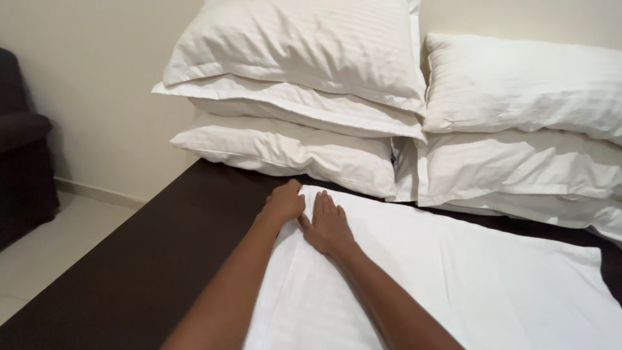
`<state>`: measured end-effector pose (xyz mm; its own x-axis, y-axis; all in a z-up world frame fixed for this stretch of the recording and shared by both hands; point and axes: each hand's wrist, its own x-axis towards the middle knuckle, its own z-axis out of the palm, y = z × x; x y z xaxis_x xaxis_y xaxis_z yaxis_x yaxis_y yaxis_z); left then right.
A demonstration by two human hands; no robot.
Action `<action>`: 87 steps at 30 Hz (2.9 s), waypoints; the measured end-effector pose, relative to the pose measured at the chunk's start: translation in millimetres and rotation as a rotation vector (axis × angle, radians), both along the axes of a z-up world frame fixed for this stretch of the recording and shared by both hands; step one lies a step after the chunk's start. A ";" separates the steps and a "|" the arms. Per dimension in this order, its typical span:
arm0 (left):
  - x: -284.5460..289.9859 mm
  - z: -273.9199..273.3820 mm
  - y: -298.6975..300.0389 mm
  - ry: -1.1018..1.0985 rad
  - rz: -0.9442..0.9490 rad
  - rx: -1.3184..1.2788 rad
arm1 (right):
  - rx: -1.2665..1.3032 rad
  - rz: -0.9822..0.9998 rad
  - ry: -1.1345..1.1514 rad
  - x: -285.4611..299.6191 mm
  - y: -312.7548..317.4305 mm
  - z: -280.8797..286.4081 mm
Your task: The person spreads a white bed sheet on a dark table, smooths it out, and then folds it multiple times into a compact rectangular shape. The person uses both hands to align the edges and press down on the folds.
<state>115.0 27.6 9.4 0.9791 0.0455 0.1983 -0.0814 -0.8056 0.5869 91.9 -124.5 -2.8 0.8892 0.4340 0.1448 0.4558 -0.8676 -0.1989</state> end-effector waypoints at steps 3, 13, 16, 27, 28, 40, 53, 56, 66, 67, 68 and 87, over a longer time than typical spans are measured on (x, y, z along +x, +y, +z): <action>0.3 8.6 -11.9 0.022 0.178 -0.118 | 0.198 -0.031 -0.083 16.5 -7.0 -16.1; 2.4 -26.2 -29.4 -0.292 0.347 0.278 | 0.521 -0.114 -0.359 66.8 -283.5 -18.4; 8.1 -21.9 -29.9 -0.274 0.344 0.290 | 0.417 -0.563 -0.412 25.8 -407.8 5.0; 41.4 0.8 -51.0 0.080 0.487 0.103 | 0.253 -1.168 -0.136 74.0 -617.3 -26.1; 42.7 -4.4 -50.6 0.041 0.480 0.079 | 0.325 -1.164 -0.162 84.3 -626.4 -29.4; 33.5 9.0 -33.4 -0.196 0.467 -0.157 | 0.317 -1.045 -0.364 94.4 -591.7 -12.7; 41.5 1.1 -21.8 -0.220 0.467 -0.022 | 0.203 -0.810 -0.411 105.8 -601.5 -6.5; 45.2 -0.7 -22.6 -0.214 0.484 0.041 | 0.194 -0.813 -0.372 102.3 -594.8 -1.0; 62.8 11.6 -106.6 -0.655 0.445 0.544 | -0.241 -0.759 -0.525 104.0 -537.7 41.2; 70.5 7.7 -132.1 -0.575 0.212 0.295 | -0.183 -0.709 -0.626 102.5 -517.8 54.4; 78.1 3.9 -157.6 -0.487 -0.020 0.047 | -0.125 -0.658 -0.725 101.1 -497.9 67.7; 54.0 -9.9 -50.9 0.200 0.079 0.545 | 0.005 -0.449 -0.034 101.9 -549.1 -12.9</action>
